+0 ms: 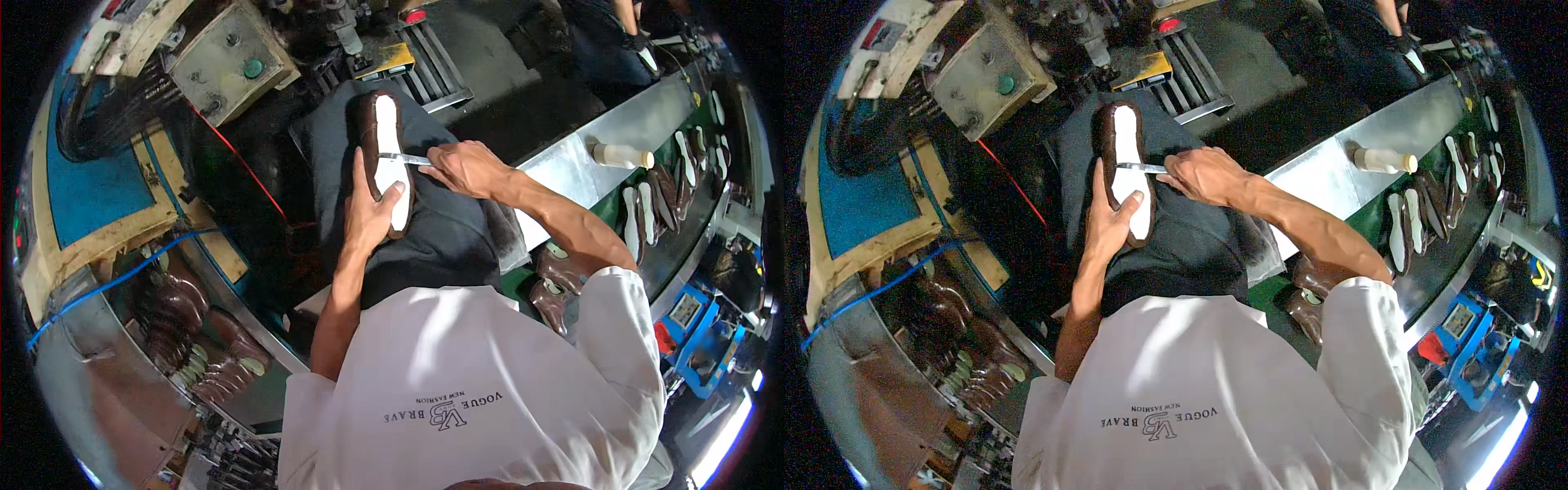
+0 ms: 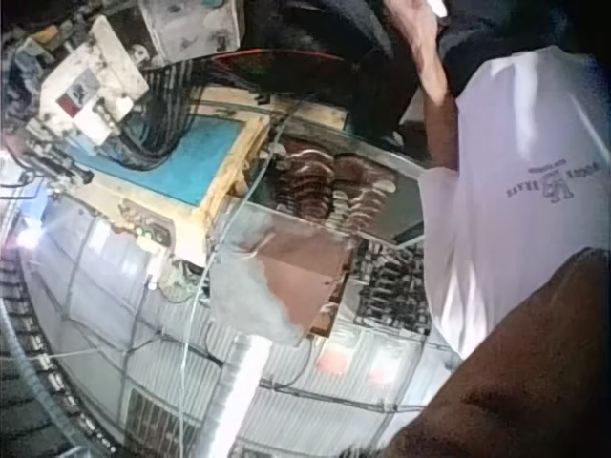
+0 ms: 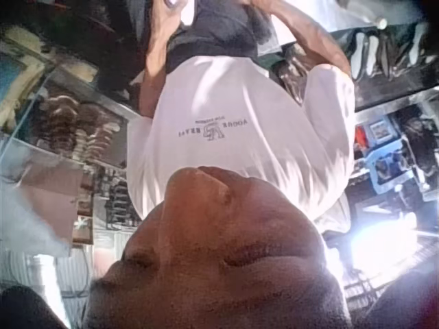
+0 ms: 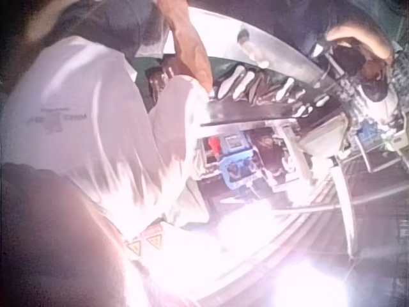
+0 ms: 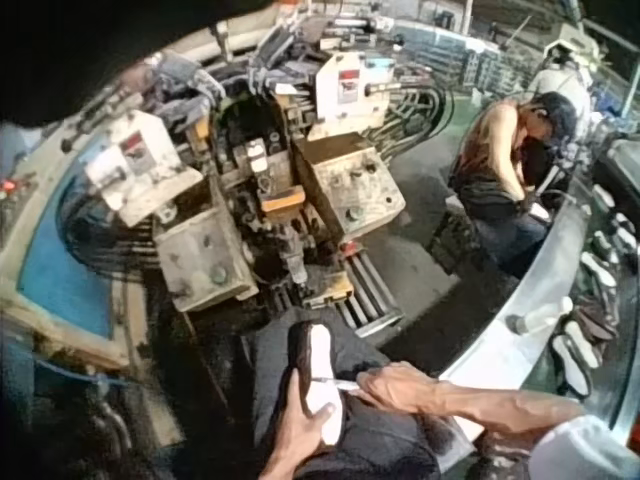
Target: Using a lasting machine to shape and attach the upper part of the shoe to the sole assembly.
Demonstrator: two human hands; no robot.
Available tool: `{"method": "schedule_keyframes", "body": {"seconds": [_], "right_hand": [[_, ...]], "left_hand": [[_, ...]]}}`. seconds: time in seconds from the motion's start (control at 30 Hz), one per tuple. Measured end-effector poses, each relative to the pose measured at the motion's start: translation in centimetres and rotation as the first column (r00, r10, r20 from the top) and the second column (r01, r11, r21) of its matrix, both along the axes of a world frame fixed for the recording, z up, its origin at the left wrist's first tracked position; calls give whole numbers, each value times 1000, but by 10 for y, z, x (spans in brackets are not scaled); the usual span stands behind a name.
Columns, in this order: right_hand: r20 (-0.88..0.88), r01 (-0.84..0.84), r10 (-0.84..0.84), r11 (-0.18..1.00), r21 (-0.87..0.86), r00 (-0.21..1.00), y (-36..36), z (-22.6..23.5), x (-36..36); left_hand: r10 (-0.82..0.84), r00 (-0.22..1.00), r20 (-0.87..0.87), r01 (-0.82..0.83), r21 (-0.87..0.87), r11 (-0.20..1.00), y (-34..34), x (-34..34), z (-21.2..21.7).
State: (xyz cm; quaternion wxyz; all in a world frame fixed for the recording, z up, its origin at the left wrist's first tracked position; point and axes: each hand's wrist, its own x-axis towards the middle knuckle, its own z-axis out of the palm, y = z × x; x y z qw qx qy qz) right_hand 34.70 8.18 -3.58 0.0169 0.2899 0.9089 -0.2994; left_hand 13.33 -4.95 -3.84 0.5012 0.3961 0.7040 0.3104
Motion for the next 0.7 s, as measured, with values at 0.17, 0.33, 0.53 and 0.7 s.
{"method": "schedule_keyframes", "body": {"seconds": [0.17, 0.33, 0.53, 0.7], "right_hand": [[-23, 14, -16, 997, -70, 1000, -1, -12, 1], [-32, -36, 36, 999, 2, 999, 17, -13, 6], [-428, 92, 3, 976, 199, 904, 19, 18, -29], [13, -13, 11, 994, 108, 1000, 29, 15, -25]], "left_hand": [[259, 616, 743, -222, -152, 963, 9, -18, -2], [135, 966, 222, -158, 93, 983, 3, -2, -38], [107, 973, 205, -131, 109, 985, 0, -3, -34], [105, 775, 623, -125, -12, 992, -11, -20, -37]]}}
